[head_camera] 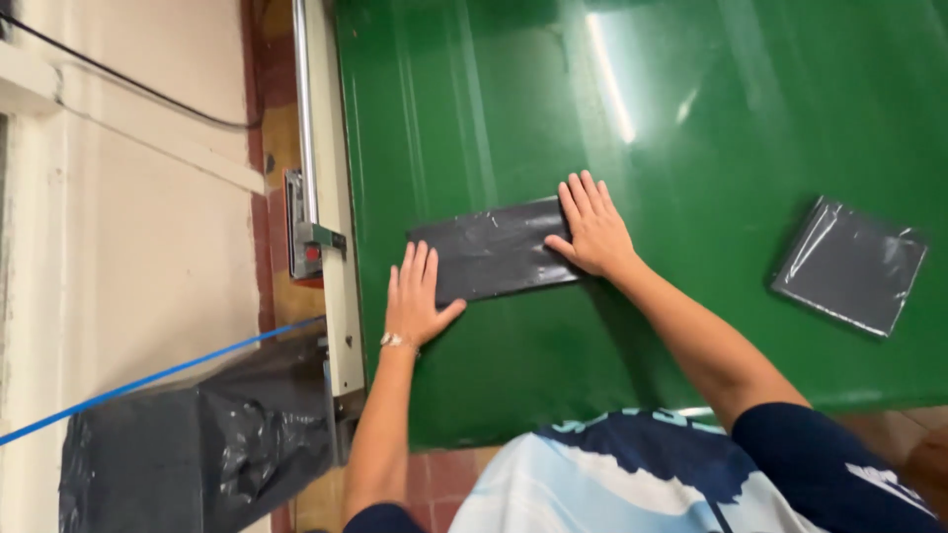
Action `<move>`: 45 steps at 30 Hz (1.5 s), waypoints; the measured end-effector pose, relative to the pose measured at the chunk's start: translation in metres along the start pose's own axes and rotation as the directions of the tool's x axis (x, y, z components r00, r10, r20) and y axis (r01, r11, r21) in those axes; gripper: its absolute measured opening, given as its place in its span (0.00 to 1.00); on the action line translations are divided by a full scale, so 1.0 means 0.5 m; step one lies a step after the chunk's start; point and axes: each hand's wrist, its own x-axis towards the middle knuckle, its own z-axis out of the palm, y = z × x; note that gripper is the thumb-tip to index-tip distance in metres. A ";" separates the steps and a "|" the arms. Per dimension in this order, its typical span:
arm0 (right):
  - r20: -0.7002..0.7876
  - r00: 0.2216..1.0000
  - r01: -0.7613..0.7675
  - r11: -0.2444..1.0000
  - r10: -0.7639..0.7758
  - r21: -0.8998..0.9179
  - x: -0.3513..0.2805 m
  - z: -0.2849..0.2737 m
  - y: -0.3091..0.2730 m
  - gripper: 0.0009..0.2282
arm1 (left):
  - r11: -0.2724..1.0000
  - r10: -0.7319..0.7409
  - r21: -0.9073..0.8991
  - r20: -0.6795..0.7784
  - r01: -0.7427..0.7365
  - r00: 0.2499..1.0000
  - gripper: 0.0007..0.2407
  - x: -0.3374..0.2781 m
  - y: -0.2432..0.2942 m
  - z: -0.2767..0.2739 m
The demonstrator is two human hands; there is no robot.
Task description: Picking up black plastic bags from a conveyor belt, folding them into rectangles, and stacking them into a red plastic crate.
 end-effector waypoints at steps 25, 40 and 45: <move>0.666 0.620 -0.551 -0.374 0.416 0.746 -0.273 0.202 -0.148 0.07 | 0.734 -0.112 -0.636 0.235 0.240 0.965 0.12 0.015 0.087 0.116; 0.613 0.580 -0.652 -0.145 0.536 0.744 -0.222 0.134 -0.129 0.16 | 0.880 -0.442 -0.201 -0.013 0.430 0.897 0.14 0.052 0.222 0.124; 0.556 0.642 -0.568 -0.159 0.528 0.807 -0.286 0.049 -0.110 0.12 | 0.828 -0.304 -0.516 -0.084 0.220 0.949 0.09 0.033 0.330 0.009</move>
